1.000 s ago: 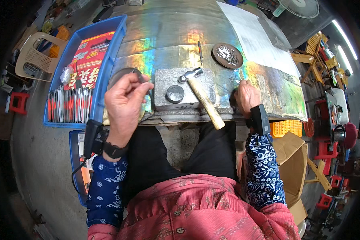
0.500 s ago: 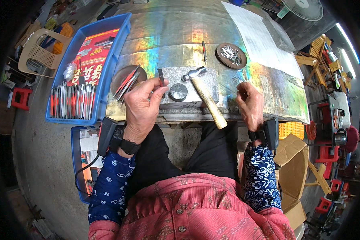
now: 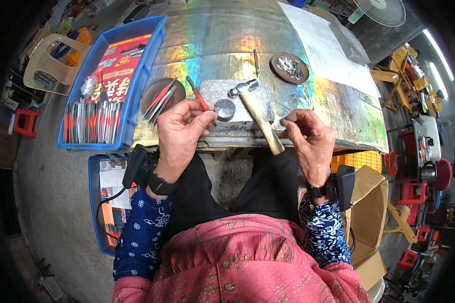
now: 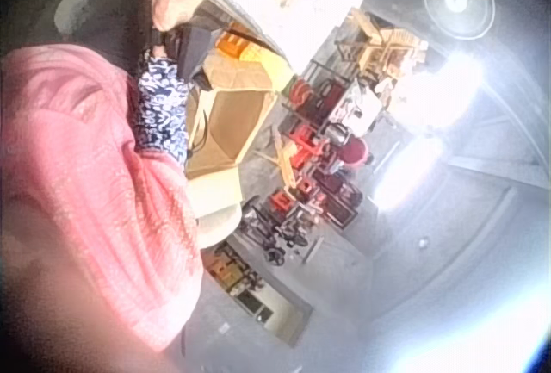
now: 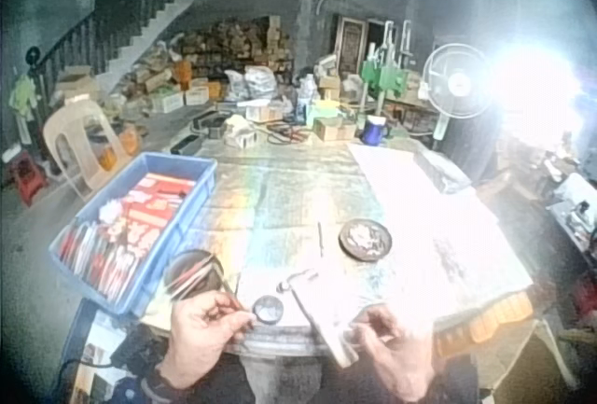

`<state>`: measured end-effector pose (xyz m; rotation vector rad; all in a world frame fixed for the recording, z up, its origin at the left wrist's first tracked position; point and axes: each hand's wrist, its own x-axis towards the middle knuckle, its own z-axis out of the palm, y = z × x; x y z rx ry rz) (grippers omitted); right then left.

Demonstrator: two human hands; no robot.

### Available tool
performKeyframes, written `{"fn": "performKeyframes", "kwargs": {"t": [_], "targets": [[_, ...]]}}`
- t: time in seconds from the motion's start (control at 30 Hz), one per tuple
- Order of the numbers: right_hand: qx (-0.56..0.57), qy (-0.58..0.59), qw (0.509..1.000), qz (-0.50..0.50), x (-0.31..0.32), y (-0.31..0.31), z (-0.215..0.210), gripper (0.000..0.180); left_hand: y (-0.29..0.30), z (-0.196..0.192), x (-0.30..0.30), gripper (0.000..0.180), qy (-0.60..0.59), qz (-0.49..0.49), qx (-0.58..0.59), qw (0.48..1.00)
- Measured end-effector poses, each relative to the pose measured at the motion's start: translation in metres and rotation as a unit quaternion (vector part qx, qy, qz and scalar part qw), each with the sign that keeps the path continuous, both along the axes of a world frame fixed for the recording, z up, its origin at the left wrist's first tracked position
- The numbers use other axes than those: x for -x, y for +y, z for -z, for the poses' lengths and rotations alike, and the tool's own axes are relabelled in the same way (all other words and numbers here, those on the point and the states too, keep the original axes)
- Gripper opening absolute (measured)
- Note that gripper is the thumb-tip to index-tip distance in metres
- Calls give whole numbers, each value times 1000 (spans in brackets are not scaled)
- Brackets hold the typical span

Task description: The person repeatedly places small metal discs on a metal block and strikes them with a hammer and punch tool to emboss a design. They periodically pick up new discs from a tray and continue the stamping process.

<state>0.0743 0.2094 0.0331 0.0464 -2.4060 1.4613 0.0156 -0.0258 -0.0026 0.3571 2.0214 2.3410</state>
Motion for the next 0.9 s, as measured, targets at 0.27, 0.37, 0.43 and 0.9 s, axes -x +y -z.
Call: {"fn": "performKeyframes", "kwargs": {"t": [0.27,0.37,0.43,0.9], "targets": [[260,-81,959,-78,-22,-50,-16,8,8,-13,-22,16,-107,76,-166,977],[276,-61,954,-99,-24,-60,-13,9,11,-13,-29,17,-147,89,-226,959],[229,-50,967,-96,-24,-63,-11,9,11,-13,-33,16,-156,99,-255,949],[170,-53,982,-64,-32,-69,-2,10,10,-15,-42,18,-201,104,-319,920]]}}
